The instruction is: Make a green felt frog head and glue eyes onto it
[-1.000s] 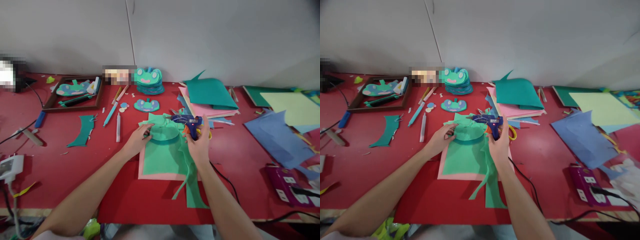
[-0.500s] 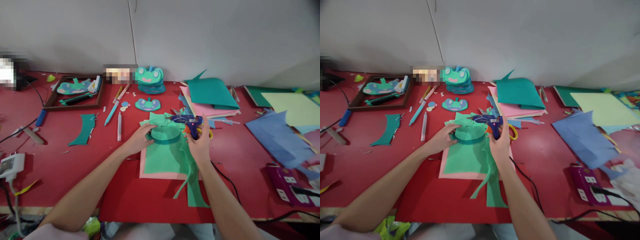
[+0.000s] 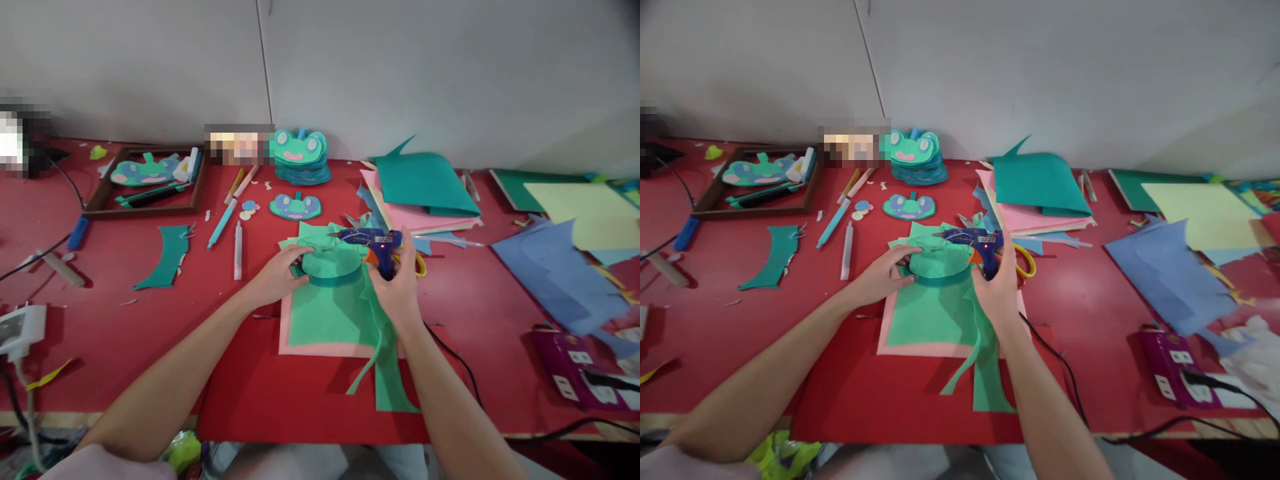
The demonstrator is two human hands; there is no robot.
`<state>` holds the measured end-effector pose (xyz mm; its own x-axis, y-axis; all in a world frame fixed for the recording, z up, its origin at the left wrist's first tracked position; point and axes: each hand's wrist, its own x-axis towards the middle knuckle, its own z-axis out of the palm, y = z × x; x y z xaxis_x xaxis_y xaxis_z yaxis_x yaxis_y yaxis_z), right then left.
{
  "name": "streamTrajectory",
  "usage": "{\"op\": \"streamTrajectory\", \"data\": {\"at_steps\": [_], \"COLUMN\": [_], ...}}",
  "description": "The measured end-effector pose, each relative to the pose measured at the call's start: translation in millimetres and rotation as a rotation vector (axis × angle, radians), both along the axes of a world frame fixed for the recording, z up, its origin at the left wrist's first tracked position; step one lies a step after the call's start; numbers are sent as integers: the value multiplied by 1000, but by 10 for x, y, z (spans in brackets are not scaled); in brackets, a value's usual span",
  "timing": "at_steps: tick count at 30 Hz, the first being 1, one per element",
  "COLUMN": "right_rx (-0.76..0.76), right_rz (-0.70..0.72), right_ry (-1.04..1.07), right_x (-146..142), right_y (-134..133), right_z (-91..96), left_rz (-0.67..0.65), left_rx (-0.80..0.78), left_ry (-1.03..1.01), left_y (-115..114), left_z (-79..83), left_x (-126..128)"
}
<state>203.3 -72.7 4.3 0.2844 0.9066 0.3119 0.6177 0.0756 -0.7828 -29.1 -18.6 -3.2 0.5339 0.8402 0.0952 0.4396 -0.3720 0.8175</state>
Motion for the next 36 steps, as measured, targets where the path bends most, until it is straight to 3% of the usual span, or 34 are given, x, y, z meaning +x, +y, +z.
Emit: {"op": "streamTrajectory", "data": {"at_steps": [4, 7, 12, 24, 36], "right_rx": [-50, -68, -79, -112, -128], "right_rz": [45, 0, -19, 128, 80], "right_ry": [-70, -151, -239, -252, -467], "right_x": [-49, -101, -101, -91, -227], "right_y": [-20, -8, 25, -17, -21], "right_z": [29, 30, 18, 40, 60], "left_rz": [169, 233, 233, 223, 165], "left_rx": [-68, -99, -83, -21, 21], "left_ry": [-89, -133, -155, -89, -44], "left_y": [15, 49, 78, 80, 66], "left_z": [-28, -70, -122, -102, -79], "left_x": [42, 47, 24, -10, -1]}}
